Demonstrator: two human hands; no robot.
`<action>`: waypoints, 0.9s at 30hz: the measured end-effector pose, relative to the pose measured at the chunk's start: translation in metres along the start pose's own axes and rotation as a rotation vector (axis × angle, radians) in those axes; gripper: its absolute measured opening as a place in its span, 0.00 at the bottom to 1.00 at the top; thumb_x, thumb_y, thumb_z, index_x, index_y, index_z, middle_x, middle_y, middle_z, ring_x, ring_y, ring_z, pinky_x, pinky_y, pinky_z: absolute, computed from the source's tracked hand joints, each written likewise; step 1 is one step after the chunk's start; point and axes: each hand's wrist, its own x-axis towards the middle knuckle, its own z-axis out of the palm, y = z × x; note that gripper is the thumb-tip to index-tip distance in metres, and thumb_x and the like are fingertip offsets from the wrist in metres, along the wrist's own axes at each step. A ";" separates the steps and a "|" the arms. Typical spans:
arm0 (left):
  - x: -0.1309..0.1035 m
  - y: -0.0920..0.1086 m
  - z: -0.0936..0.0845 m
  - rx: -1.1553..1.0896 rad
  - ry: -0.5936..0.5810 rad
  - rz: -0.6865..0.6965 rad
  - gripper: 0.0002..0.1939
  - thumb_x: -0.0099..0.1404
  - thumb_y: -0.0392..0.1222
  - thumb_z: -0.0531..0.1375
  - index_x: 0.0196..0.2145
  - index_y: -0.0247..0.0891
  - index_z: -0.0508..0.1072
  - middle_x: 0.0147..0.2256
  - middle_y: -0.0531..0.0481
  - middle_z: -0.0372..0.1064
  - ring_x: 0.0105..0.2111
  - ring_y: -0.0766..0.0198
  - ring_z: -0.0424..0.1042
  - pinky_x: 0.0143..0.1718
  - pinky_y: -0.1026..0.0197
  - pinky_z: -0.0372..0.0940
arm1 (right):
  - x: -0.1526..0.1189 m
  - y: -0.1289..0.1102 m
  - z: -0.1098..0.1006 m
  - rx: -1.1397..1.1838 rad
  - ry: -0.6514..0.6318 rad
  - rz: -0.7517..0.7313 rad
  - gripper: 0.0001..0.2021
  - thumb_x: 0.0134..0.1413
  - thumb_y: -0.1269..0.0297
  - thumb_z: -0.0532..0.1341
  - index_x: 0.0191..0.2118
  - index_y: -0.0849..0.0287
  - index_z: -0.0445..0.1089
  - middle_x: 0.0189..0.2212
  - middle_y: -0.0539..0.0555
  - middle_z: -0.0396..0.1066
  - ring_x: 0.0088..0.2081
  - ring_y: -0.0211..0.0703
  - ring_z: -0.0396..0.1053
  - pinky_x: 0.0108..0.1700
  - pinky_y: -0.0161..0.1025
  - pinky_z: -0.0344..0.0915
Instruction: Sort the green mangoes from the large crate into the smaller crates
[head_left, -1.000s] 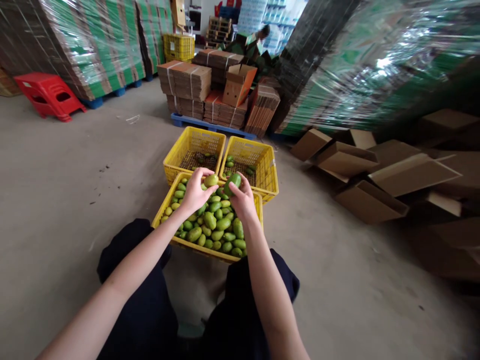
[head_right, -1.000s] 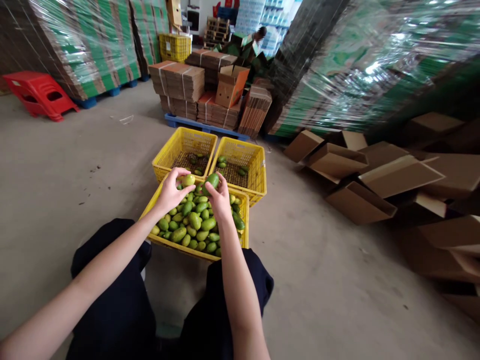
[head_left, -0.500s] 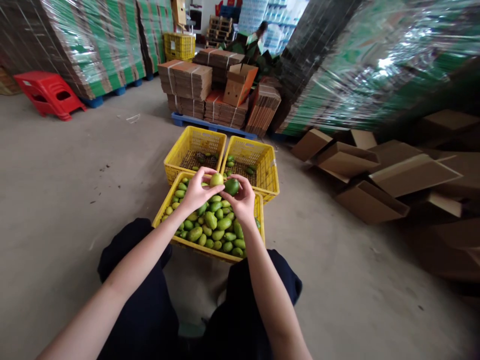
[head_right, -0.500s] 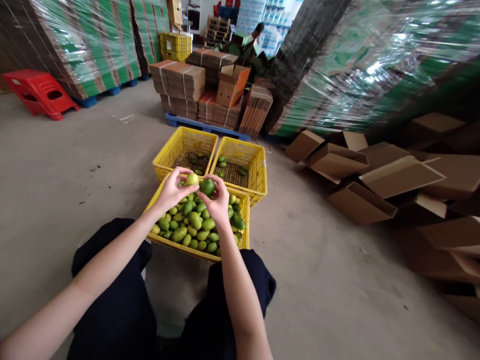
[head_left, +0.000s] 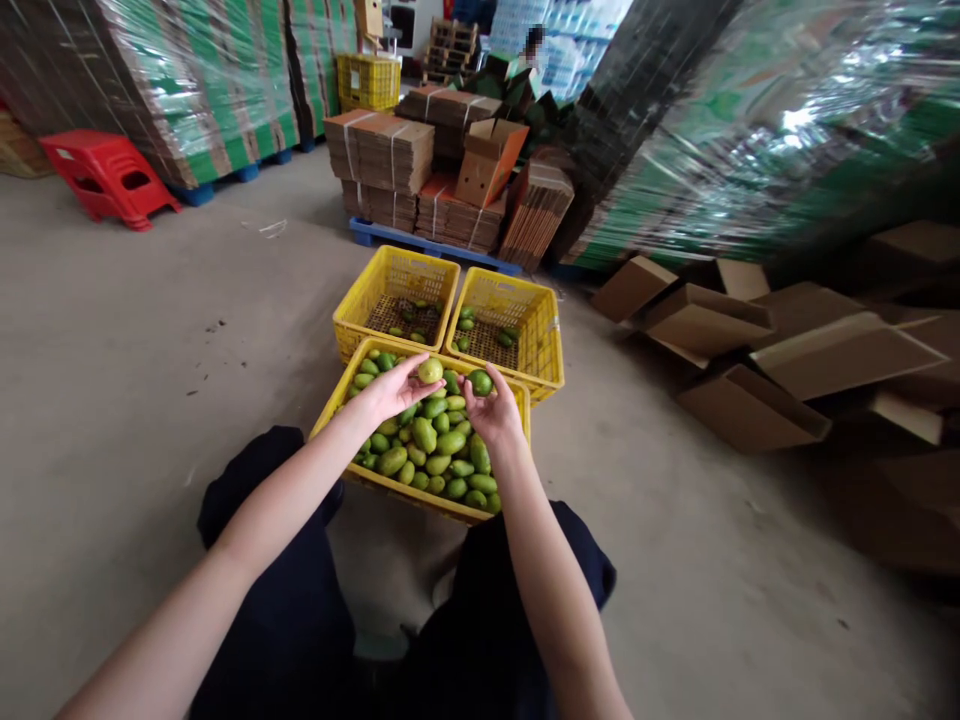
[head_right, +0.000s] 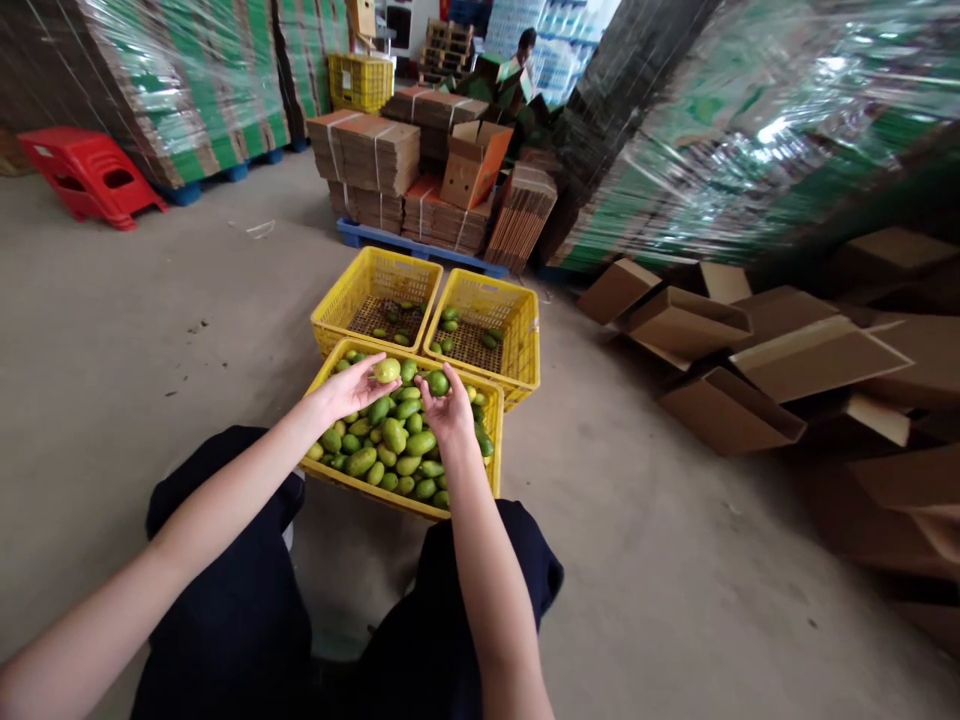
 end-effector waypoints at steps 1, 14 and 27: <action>0.003 -0.003 -0.002 0.105 -0.015 0.051 0.07 0.70 0.38 0.58 0.39 0.31 0.73 0.33 0.45 0.74 0.32 0.66 0.77 0.37 0.66 0.76 | 0.002 -0.001 -0.005 -0.020 0.016 0.001 0.05 0.59 0.68 0.62 0.31 0.57 0.70 0.22 0.52 0.75 0.26 0.38 0.77 0.27 0.27 0.76; -0.014 -0.065 -0.023 1.594 -0.378 -0.308 0.14 0.39 0.32 0.74 0.24 0.35 0.76 0.28 0.44 0.77 0.32 0.44 0.79 0.33 0.49 0.74 | -0.018 -0.005 -0.029 -0.299 -0.015 0.009 0.09 0.42 0.79 0.65 0.27 0.58 0.68 0.22 0.48 0.72 0.21 0.33 0.68 0.19 0.26 0.68; -0.007 0.047 -0.071 1.960 -0.242 0.140 0.28 0.67 0.52 0.53 0.62 0.40 0.68 0.63 0.45 0.65 0.61 0.57 0.67 0.59 0.60 0.61 | -0.013 0.022 -0.030 -0.581 -0.030 -0.069 0.12 0.46 0.69 0.67 0.33 0.55 0.62 0.25 0.45 0.71 0.21 0.34 0.67 0.21 0.30 0.66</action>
